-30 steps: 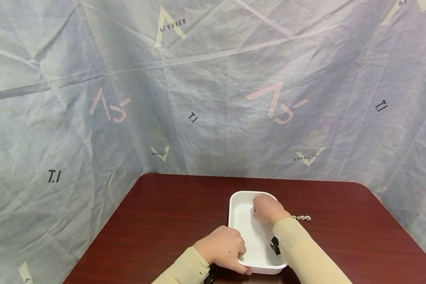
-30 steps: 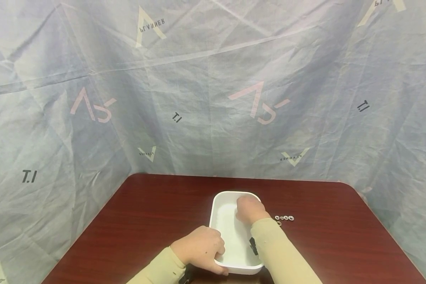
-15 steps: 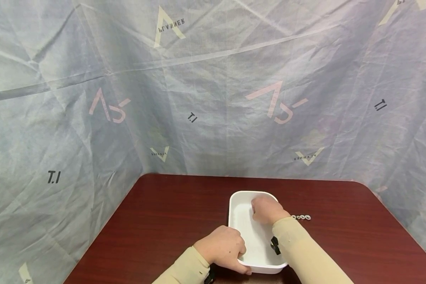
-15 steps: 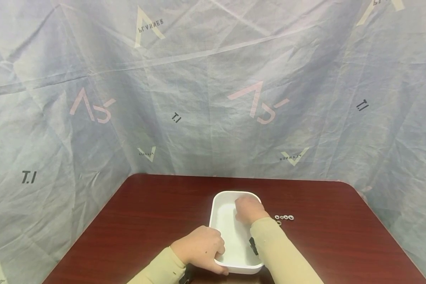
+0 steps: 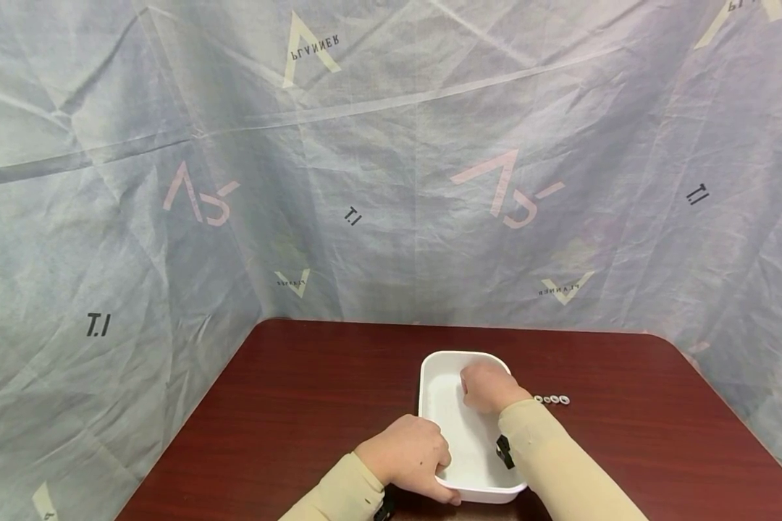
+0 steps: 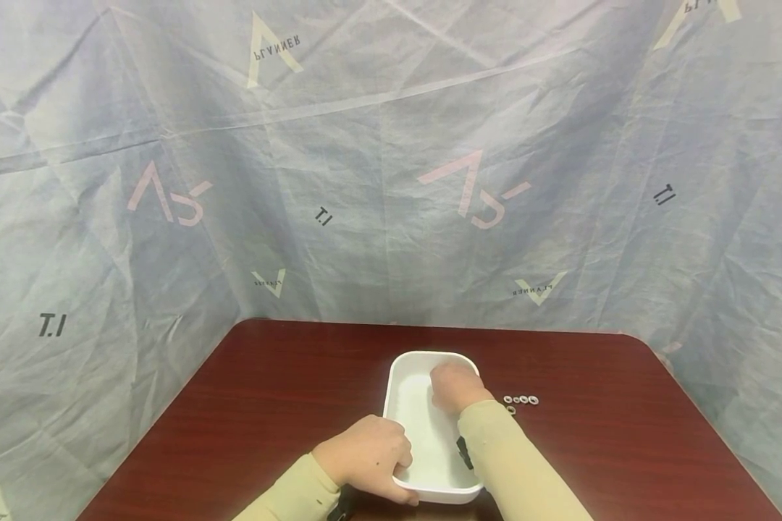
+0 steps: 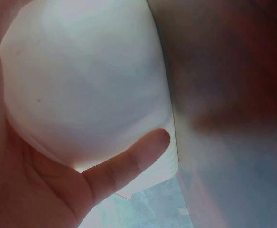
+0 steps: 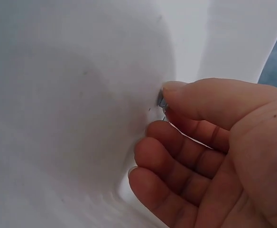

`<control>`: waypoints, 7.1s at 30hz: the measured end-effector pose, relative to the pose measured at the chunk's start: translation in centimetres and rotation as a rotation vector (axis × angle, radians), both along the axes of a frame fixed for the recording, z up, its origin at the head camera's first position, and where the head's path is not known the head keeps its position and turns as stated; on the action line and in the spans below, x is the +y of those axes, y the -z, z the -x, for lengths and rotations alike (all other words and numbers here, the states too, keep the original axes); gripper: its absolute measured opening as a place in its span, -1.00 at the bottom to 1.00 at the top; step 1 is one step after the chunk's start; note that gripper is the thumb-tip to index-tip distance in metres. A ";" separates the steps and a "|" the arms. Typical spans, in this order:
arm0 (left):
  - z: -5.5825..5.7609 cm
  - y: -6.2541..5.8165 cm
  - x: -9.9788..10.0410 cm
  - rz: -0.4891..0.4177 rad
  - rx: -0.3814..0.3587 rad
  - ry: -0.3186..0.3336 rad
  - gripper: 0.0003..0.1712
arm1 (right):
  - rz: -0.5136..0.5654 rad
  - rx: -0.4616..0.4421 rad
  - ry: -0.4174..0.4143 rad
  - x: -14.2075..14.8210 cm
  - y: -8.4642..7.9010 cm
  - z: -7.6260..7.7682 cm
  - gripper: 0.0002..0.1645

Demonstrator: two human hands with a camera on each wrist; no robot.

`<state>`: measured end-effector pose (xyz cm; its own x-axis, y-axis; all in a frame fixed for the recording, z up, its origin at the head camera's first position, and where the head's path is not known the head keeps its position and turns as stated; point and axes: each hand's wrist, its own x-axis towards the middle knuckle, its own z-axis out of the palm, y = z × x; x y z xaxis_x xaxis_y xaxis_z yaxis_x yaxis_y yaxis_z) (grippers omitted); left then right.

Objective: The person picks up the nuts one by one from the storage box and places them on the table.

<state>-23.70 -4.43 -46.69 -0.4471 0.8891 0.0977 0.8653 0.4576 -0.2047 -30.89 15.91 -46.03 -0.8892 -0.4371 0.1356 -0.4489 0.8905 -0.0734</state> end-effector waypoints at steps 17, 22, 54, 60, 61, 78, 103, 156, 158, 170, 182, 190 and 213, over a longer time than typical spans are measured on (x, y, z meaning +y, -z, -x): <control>-0.2 -0.1 0.0 -0.001 0.011 -0.009 -0.32 | 0.024 -0.132 0.035 -0.2 0.6 0.2 -0.70; -0.3 -0.3 -0.1 0.006 0.016 -0.017 -0.32 | 0.034 -0.158 0.043 -0.4 0.4 0.0 -0.71; -0.2 -0.5 -0.1 0.002 -0.033 0.000 -0.30 | 0.211 -0.096 0.092 0.7 -4.7 -1.8 -0.79; -0.2 -0.6 -0.2 -0.005 -0.049 0.004 -0.30 | 0.252 -0.093 0.088 1.6 -6.3 -2.8 -0.81; -0.2 -0.6 -0.2 -0.005 -0.052 0.004 -0.30 | 0.254 -0.094 0.093 1.8 -6.4 -2.9 -0.80; 0.0 -0.3 -0.2 0.008 -0.084 -0.014 -0.31 | 0.297 -0.152 0.229 7.3 -5.0 -4.3 -0.88; 0.2 -0.3 -0.3 0.027 -0.146 -0.012 -0.33 | 0.259 -0.159 0.285 13.5 0.3 -4.2 -0.87; 0.1 -0.5 -0.2 0.032 -0.128 -0.022 -0.33 | 0.242 -0.127 0.272 11.7 -2.0 -4.9 -0.87; 0.1 -0.4 -0.2 0.032 -0.118 -0.020 -0.32 | 0.243 -0.138 0.273 11.3 -2.5 -5.0 -0.86; 0.0 -0.4 -0.2 0.022 -0.099 -0.013 -0.31 | 0.247 -0.096 0.219 9.1 -4.3 -5.4 -0.83; -0.1 -0.6 -0.1 0.012 -0.097 -0.015 -0.31 | 0.249 -0.076 0.163 6.3 -5.6 -5.0 -0.86; 0.0 -0.5 -0.1 0.014 -0.087 -0.010 -0.30 | 0.257 -0.115 0.161 4.4 -5.9 -4.4 -0.82; -0.2 -0.4 -0.2 0.002 0.002 -0.011 -0.31 | 0.187 -0.164 0.108 0.3 -4.0 -1.3 -0.69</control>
<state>-23.53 -4.58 -46.30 -0.4564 0.8845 0.0968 0.8600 0.4665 -0.2068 -29.59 16.25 -42.06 -0.9460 -0.3196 0.0548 -0.3207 0.8968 -0.3049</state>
